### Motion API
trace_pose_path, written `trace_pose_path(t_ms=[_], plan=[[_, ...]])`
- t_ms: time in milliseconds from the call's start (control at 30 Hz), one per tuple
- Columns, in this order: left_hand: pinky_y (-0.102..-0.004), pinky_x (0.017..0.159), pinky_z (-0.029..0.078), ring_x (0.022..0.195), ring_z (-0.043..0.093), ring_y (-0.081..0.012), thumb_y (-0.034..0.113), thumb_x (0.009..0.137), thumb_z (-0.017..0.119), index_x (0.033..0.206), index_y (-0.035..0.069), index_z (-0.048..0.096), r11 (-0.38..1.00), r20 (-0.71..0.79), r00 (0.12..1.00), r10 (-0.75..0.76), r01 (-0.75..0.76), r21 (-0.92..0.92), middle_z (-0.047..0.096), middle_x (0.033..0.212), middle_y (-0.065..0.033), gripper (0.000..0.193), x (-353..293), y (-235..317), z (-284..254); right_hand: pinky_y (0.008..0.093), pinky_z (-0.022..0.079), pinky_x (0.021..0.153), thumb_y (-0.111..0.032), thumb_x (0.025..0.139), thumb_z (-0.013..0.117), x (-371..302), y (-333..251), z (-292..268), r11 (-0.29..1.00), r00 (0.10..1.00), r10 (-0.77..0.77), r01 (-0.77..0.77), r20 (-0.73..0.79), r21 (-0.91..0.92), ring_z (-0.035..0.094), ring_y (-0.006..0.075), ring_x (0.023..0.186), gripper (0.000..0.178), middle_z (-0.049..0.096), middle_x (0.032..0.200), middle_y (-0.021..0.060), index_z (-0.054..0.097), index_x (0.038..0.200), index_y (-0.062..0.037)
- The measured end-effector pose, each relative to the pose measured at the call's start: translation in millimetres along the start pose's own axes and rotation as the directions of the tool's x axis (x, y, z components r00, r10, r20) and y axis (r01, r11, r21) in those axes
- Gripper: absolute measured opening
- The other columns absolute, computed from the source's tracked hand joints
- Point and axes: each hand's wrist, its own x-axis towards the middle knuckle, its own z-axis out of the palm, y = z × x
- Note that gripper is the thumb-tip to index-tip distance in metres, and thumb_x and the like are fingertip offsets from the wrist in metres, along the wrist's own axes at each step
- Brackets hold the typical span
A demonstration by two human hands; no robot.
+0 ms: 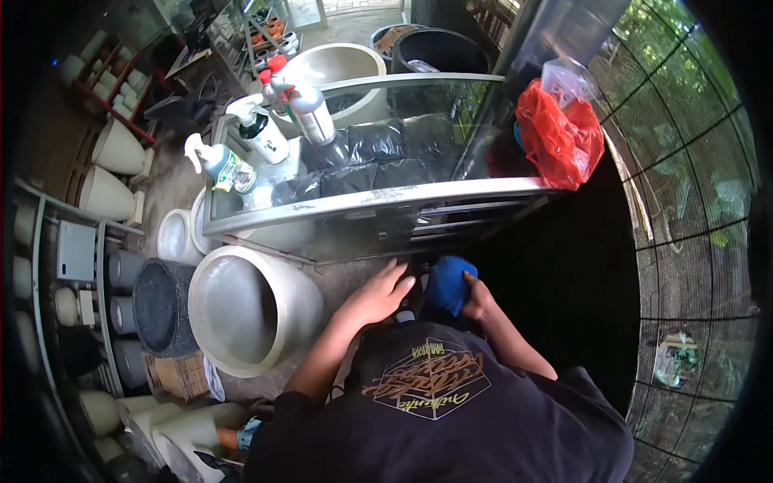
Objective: The person wipes the glass top of a display cabinet with a blue cloth, then moves several spray bottles and a red plastic bag to the side. They continue wiping the glass surface and the cabinet's metal frame, then reposition the items back onto the cabinet.
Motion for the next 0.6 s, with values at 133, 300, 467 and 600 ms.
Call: trace_pose_path(t_ms=[133, 300, 467, 600], plan=[[-0.046, 0.118, 0.029, 0.145, 0.034, -0.0421, 0.034, 0.102, 0.05, 0.143, -0.003, 0.046, 0.742, -0.638, 0.561, 0.527, -0.67, 0.023, 0.036, 0.153, -0.0307, 0.056, 0, 122, -43, 0.0565, 0.036, 0.115, -0.038, 0.109, 0.032, 21, 17, 30, 0.995, 0.999, -0.031, 0.029, -0.021, -0.096, 0.051, 0.0379, 0.133, 0.056, 0.05, 0.146, 0.0218, 0.036, 0.147, 0.002], [-0.0485, 0.12, 0.025, 0.146, 0.033, -0.0399, 0.043, 0.1, 0.049, 0.15, -0.005, 0.036, 0.854, -0.262, 0.839, 0.478, -0.374, 0.361, 0.036, 0.154, -0.0271, 0.071, 38, 0, 56, 0.0442, 0.052, 0.098, -0.029, 0.107, 0.044, -13, 13, 59, 0.988, 0.912, 0.001, 0.062, 0.41, -0.14, 0.063, 0.0254, 0.114, 0.04, 0.062, 0.122, 0.0146, 0.051, 0.134, -0.0004], [-0.0416, 0.114, 0.035, 0.131, 0.049, -0.0444, 0.054, 0.103, 0.039, 0.137, -0.004, 0.052, 0.9, 0.21, 0.876, -0.435, 0.423, 0.101, 0.06, 0.13, -0.0277, 0.069, 30, -121, 84, 0.0549, 0.038, 0.113, -0.034, 0.105, 0.044, -37, 2, 12, 0.981, 0.981, -0.089, 0.056, -0.171, -0.188, 0.057, 0.0354, 0.126, 0.049, 0.057, 0.137, 0.0214, 0.046, 0.138, 0.0031], [-0.0409, 0.108, 0.042, 0.128, 0.055, -0.0389, 0.037, 0.105, 0.047, 0.131, -0.002, 0.055, 0.993, -0.172, 0.985, -0.019, -0.001, -0.115, 0.058, 0.134, -0.0261, 0.048, 16, -30, 27, 0.053, 0.042, 0.11, -0.034, 0.106, 0.04, -38, -12, 1, 0.99, 0.984, 0.011, -0.036, -0.179, -0.138, 0.06, 0.0363, 0.122, 0.051, 0.056, 0.138, 0.0225, 0.045, 0.141, 0.0022]])
